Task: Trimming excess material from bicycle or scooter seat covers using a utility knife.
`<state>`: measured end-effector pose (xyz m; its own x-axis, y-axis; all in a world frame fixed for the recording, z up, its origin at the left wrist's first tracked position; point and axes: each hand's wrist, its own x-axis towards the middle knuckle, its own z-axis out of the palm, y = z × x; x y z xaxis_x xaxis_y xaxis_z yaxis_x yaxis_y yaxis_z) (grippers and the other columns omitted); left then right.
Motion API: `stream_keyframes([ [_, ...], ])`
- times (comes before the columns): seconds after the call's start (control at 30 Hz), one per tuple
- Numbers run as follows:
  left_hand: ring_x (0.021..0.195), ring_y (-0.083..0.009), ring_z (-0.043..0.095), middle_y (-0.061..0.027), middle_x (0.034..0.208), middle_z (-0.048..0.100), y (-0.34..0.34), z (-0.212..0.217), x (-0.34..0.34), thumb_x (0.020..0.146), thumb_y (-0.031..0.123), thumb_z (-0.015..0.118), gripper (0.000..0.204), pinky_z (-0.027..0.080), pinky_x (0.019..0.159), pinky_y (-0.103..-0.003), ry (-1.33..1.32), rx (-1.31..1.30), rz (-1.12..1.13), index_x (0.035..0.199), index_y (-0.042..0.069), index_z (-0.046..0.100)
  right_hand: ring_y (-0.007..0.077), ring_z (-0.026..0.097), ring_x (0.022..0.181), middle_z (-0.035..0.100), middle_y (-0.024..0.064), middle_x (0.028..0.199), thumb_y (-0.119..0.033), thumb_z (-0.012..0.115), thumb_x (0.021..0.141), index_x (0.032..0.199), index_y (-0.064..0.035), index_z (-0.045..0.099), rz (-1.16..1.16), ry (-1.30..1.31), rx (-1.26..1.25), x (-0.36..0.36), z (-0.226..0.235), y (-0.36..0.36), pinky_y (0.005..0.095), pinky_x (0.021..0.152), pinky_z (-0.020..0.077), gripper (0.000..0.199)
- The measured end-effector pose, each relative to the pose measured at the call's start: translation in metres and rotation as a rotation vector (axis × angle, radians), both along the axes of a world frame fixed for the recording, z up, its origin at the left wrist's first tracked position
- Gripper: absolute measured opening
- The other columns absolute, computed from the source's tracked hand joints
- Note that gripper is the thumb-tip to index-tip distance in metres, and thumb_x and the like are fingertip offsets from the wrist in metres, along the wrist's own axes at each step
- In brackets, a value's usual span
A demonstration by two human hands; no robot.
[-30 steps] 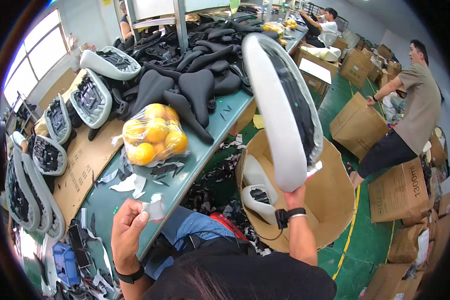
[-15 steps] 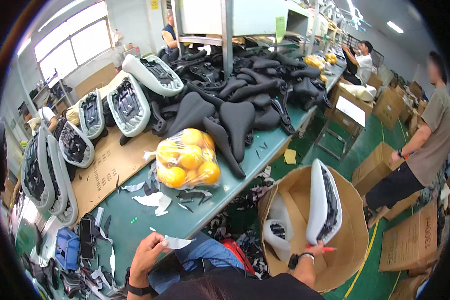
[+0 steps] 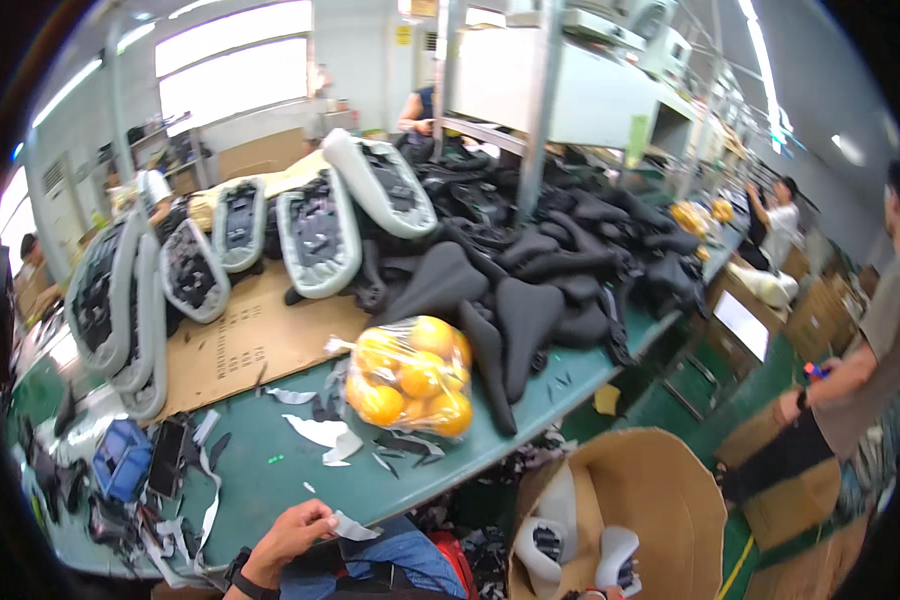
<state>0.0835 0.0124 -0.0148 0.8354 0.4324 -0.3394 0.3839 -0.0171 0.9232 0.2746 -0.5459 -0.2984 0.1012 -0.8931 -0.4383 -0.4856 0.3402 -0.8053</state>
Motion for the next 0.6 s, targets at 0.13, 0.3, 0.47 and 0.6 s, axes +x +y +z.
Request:
stream_keyframes([
  [0.13,0.086,-0.0134,0.062,-0.0038,0.092,0.065,-0.003,0.020,-0.009,0.092,0.023,0.058,0.021,0.048,0.078,-0.028,0.026,0.150,-0.257,0.093,0.003,0.065,0.0220,0.060,0.069,0.061,0.0125,0.091,-0.035,0.067,0.078,0.113,-0.0014,0.052,0.092,-0.400,0.038,0.069,0.034,0.002,0.0276,0.052,0.0450,0.051],
  [0.3,0.083,-0.0188,0.063,-0.0085,0.090,0.067,0.011,0.019,0.003,0.092,0.025,0.058,0.026,0.048,0.075,-0.029,-0.216,0.371,-0.006,0.089,0.002,0.067,0.0120,0.051,0.056,0.055,0.0033,0.077,-0.027,0.068,0.084,0.104,-0.0086,0.052,0.601,-0.963,0.050,0.194,0.180,0.153,0.0208,0.044,0.0376,0.032],
  [0.47,0.070,-0.0214,0.059,-0.0109,0.080,0.063,0.043,0.007,0.020,0.087,0.019,0.062,0.020,0.047,0.065,-0.032,-0.220,0.565,0.491,0.081,0.000,0.064,0.0047,0.041,0.045,0.046,-0.0040,0.065,-0.011,0.062,0.087,0.091,-0.0118,0.047,1.409,-1.129,0.353,0.161,0.392,0.363,0.0191,0.038,0.0309,0.016],
  [0.6,0.068,-0.0217,0.060,-0.0113,0.081,0.063,0.068,-0.030,0.004,0.086,0.018,0.064,0.019,0.047,0.063,-0.032,-0.248,0.639,0.622,0.080,0.000,0.064,0.0065,0.046,0.047,0.049,-0.0017,0.067,-0.011,0.064,0.084,0.091,-0.0093,0.047,1.985,-1.171,0.263,0.142,0.476,0.513,0.0206,0.041,0.0369,0.018],
])
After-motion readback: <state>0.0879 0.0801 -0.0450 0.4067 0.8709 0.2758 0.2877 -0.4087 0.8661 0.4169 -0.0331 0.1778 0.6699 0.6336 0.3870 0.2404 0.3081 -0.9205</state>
